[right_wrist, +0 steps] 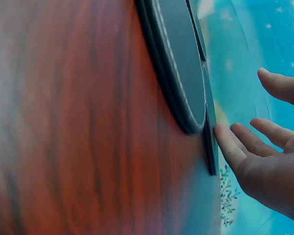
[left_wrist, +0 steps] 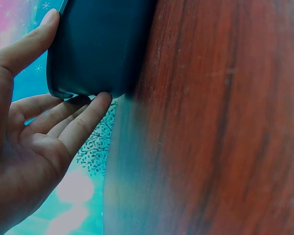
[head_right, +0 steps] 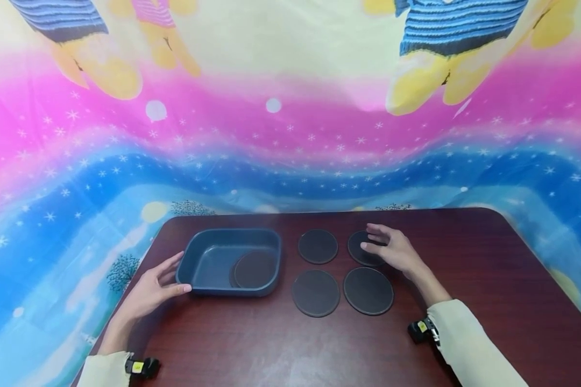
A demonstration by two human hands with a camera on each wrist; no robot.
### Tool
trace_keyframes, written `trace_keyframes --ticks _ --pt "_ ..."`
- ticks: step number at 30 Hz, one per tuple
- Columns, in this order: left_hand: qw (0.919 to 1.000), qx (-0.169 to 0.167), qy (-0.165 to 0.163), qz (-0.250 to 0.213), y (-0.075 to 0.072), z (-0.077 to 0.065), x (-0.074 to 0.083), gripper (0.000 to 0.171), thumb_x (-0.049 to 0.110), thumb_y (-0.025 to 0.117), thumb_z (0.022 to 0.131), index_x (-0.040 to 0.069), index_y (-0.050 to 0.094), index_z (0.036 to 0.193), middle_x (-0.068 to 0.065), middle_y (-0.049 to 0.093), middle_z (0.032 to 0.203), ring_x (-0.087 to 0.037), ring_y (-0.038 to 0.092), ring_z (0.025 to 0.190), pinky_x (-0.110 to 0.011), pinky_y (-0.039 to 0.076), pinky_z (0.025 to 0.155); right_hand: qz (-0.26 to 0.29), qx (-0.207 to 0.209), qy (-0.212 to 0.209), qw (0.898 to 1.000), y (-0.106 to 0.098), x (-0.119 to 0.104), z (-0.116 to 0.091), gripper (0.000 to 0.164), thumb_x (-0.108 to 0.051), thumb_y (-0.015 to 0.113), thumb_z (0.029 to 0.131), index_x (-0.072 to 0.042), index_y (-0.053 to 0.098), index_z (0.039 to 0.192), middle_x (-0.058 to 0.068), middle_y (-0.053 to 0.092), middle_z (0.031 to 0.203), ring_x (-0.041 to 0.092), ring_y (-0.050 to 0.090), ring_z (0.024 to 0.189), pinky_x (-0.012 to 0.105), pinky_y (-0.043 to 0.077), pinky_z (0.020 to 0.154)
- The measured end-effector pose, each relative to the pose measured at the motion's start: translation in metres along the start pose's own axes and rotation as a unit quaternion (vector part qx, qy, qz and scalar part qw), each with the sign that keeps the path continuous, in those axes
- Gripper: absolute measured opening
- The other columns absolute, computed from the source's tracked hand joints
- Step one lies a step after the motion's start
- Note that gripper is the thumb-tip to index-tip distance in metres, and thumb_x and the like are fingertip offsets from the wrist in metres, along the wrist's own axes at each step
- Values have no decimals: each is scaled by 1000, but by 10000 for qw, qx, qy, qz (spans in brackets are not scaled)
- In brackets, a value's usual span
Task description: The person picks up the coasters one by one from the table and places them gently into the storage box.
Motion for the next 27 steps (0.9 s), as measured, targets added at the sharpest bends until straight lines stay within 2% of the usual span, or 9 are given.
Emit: trace_keyframes --ticks 7,14,22,27 --pt "9999 -34 -73 -129 1 -1 3 95 27 86 94 11 32 170 -26 49 164 -46 60 141 -42 65 97 -188 38 24 9998 -13 4 4 85 -46 72 103 -6 34 168 23 43 168 47 45 154 61 49 115" --pt "9997 -31 -52 -237 1 -1 2 94 25 85 94 11 31 170 -26 49 164 -46 61 140 -42 64 98 -181 -219 -152 9995 -24 5 9 90 -38 76 102 -3 28 169 25 34 173 52 33 159 57 39 122" --pt "9993 -10 -13 -374 0 -1 0 92 22 85 95 12 32 170 -25 50 163 -45 62 139 -40 64 98 -919 -397 -370 9943 -28 16 17 92 -40 79 99 -1 32 168 32 40 167 56 40 152 72 40 118" --pt "9995 26 10 -303 1 0 -3 93 22 86 94 13 33 170 -24 52 162 -45 63 138 -40 64 97 -1353 -519 -428 9885 -23 17 19 94 -34 86 93 1 37 165 33 43 164 56 43 149 72 41 116"
Point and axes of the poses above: each hand's wrist, its own z-axis towards the middle knuckle, its own y-axis out of the palm, x = y × z, the point moved 3 cm from there along z, towards the middle knuckle
